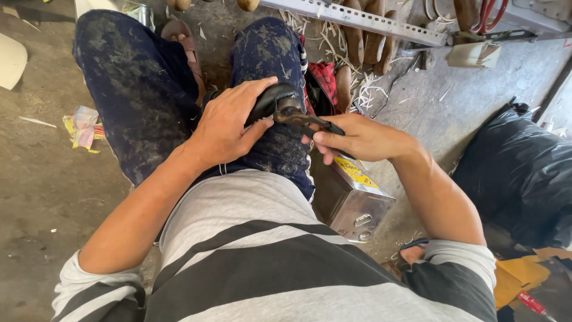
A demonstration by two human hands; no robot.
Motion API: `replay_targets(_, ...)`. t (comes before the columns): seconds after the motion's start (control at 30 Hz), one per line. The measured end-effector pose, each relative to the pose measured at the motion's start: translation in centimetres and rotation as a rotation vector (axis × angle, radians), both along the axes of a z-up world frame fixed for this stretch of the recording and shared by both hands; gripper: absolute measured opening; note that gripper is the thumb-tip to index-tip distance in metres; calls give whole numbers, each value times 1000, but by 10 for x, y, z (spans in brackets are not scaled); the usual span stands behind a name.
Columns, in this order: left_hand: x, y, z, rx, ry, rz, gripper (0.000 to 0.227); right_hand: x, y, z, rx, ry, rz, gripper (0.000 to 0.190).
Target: Shaping and lasting a leather shoe upper onto a wooden last using pliers and a hammer.
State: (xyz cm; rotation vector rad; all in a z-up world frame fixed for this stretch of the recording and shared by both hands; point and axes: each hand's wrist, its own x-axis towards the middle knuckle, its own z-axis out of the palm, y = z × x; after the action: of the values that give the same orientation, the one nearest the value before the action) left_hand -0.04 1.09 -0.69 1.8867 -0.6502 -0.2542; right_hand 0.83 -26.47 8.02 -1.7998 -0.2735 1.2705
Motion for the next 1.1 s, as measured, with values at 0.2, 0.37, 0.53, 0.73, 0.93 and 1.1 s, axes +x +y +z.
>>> replay_targets(0.2, 8, 8, 1, -61, 110, -40, 58, -61, -12, -44, -441, -563, 14, 25)
replay_targets(0.37, 10, 9, -9, -15, 38, 8, 58, -86, -4, -117, -429, -914, -219, 16)
replay_targets(0.53, 6, 5, -2, 42, 8, -1, 59, -82, 7, -100, -368, -898, -294, 14)
replay_targets(0.73, -13, -14, -9, 64, 17, 71, 50, -69, 0, -42, -428, -822, -91, 16)
replay_targets(0.93, -21, -23, -18, 139, -112, 146, 46, -36, 8, 31, -642, -686, 296, 34)
replay_targets(1.1, -6, -16, -31, 71, -154, 164, 45, -49, -31, -42, -654, -969, 336, 24)
